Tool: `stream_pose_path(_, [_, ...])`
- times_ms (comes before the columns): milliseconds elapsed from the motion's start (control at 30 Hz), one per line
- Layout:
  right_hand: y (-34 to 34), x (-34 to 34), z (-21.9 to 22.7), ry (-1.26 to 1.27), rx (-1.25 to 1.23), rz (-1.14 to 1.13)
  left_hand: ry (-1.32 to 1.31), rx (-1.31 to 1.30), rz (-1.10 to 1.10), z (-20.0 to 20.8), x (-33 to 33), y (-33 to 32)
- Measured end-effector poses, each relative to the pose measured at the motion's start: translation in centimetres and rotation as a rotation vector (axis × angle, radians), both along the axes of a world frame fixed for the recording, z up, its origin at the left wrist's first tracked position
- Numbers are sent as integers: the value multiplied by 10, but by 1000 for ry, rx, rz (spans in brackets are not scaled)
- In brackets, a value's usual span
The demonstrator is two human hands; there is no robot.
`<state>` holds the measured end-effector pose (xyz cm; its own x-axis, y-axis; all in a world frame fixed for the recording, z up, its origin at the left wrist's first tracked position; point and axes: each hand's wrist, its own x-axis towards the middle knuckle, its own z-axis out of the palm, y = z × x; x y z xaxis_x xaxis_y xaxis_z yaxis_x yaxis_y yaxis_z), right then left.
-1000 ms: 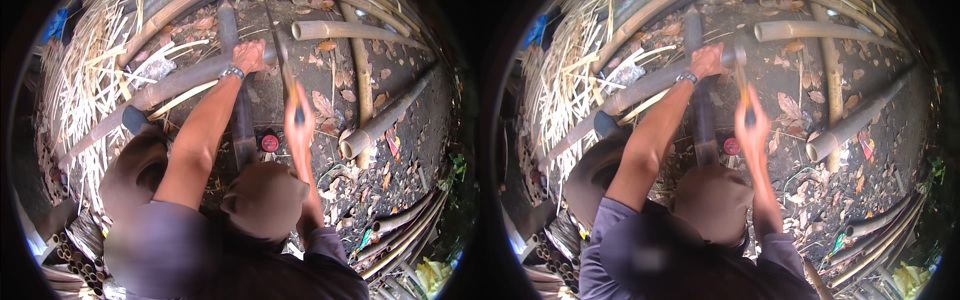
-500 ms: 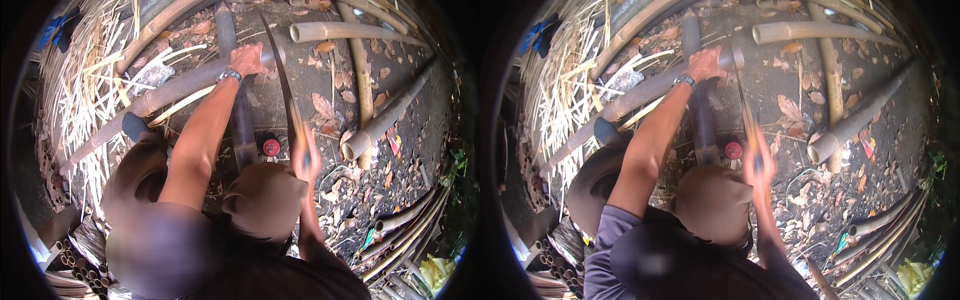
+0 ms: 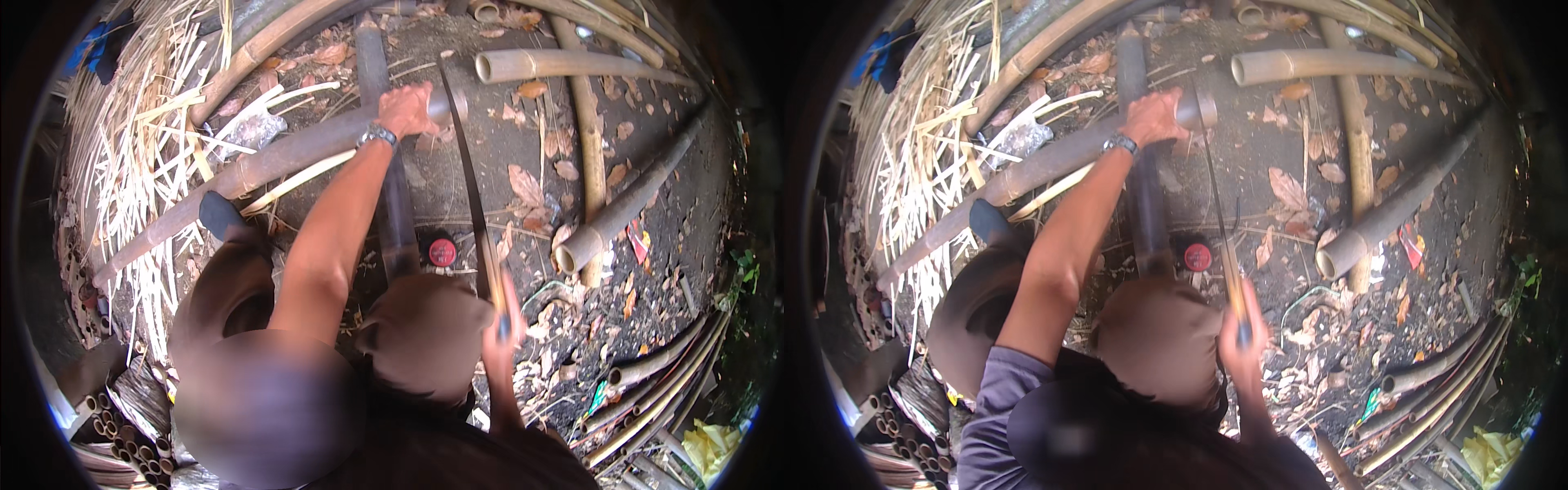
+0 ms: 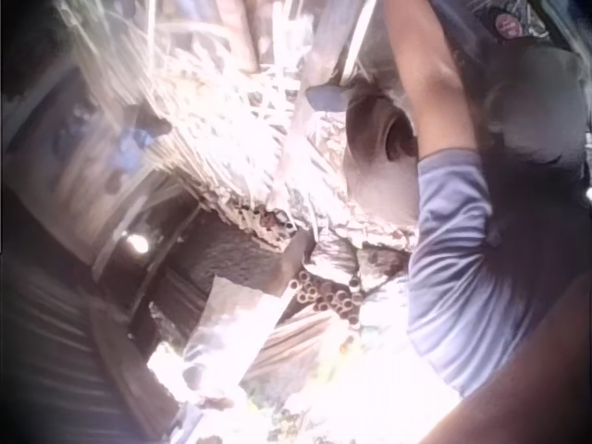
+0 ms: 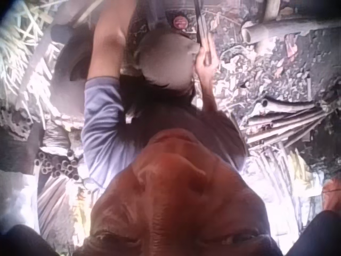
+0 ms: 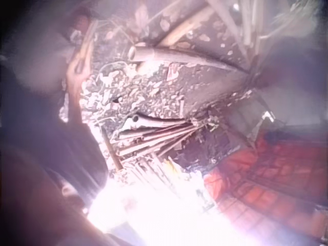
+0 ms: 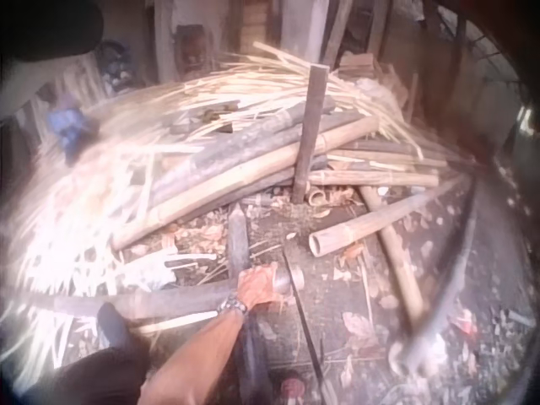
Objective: The person measures bamboo poles with a tape measure and cuts them with a hand saw. They repeatedly measure, position, and saw through the poles, then place the cut pieces aside.
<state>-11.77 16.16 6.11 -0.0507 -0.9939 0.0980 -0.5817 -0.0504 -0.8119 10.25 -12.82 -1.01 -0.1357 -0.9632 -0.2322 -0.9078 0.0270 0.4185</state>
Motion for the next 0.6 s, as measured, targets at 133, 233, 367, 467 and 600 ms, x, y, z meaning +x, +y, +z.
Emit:
stream_pose_path(133, [-14,9,-5,-78,43,-65,-34,-106,12,-11,7,-3])
stream_pose_path(233, [-165,45,-30,-127,-214,-71,7,-240,6,-20,-29,1])
stream_pose_path(367, [-130,56,-15,-201,105,-69,-5,-78,14,-23,-3,6])
stream_pose_path(467, [9,-6,-11,-54,50,-44,17,-22,13,-10,4,-4])
stream_pose_path(600, [-17,9,-4,-62,-15,-54,-8,-107,23,-5,6,-1])
